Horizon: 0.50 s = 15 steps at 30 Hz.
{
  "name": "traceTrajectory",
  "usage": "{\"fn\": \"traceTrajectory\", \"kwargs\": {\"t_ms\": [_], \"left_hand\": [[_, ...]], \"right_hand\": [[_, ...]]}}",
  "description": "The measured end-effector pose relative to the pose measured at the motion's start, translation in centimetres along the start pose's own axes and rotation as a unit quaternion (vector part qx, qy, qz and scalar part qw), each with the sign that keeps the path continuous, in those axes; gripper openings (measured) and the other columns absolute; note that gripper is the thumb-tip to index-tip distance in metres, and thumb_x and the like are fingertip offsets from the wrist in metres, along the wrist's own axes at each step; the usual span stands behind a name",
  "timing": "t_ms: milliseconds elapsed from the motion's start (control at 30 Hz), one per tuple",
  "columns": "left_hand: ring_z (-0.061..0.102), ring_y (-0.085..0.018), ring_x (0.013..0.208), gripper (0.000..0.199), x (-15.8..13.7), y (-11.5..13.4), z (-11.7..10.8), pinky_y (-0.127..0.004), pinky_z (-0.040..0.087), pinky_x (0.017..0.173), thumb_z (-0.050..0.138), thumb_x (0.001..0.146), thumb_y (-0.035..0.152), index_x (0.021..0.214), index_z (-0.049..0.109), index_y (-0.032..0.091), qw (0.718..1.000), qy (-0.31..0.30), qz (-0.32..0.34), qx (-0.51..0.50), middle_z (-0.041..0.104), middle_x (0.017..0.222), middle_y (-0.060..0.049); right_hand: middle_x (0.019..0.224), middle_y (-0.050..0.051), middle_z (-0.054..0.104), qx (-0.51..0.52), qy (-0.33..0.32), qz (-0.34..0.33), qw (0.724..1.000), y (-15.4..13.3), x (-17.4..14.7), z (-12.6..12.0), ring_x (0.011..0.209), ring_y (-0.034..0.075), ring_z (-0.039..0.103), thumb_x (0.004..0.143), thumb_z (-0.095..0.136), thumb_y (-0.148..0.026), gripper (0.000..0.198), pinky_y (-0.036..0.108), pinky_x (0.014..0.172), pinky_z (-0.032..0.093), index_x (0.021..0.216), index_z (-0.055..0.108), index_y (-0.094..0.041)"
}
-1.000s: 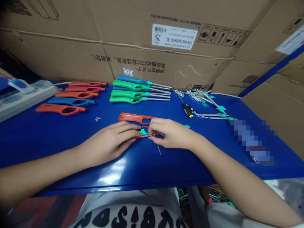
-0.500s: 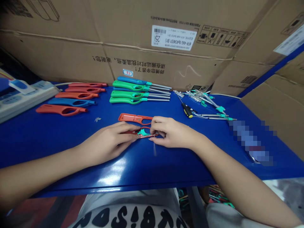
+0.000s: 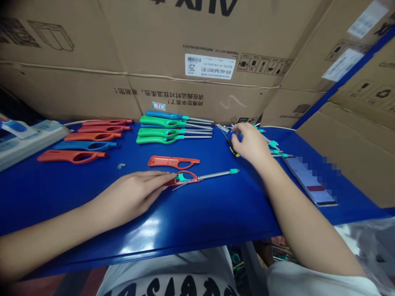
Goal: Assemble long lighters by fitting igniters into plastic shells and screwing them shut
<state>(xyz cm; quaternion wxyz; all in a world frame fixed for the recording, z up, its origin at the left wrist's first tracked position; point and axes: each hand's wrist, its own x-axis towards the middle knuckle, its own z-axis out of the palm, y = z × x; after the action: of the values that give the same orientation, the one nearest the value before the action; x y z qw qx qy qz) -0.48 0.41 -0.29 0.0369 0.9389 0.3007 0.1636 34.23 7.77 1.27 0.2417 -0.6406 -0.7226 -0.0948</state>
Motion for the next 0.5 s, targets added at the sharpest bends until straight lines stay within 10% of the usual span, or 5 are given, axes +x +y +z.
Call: {"fn": "traceTrajectory", "kwargs": {"t_ms": [200, 500], "left_hand": [[0.075, -0.03, 0.104, 0.038, -0.1, 0.1, -0.2, -0.042, 0.063, 0.084, 0.046, 0.101, 0.015, 0.137, 0.059, 0.017, 0.999, -0.036, -0.031, -0.005, 0.075, 0.12, -0.012], [0.077, -0.026, 0.095, 0.037, -0.2, -1.0, 0.4, -0.036, 0.063, 0.079, 0.046, 0.105, 0.029, 0.139, 0.058, 0.023, 0.999, -0.004, -0.024, -0.041, 0.077, 0.114, -0.008]], "right_hand": [[0.105, 0.015, 0.072, -0.094, -0.066, 0.149, 0.982, 5.3, 1.1, -0.3, 0.096, 0.03, 0.068, 0.08, 0.058, -0.018, 0.029, 0.038, 0.082, 0.053, 0.105, 0.072, -0.017], [0.102, 0.015, 0.073, -0.105, -0.073, 0.198, 0.972, 7.0, 1.2, 0.9, 0.097, 0.031, 0.068, 0.083, 0.061, -0.021, 0.025, 0.04, 0.081, 0.052, 0.103, 0.077, -0.018]]}}
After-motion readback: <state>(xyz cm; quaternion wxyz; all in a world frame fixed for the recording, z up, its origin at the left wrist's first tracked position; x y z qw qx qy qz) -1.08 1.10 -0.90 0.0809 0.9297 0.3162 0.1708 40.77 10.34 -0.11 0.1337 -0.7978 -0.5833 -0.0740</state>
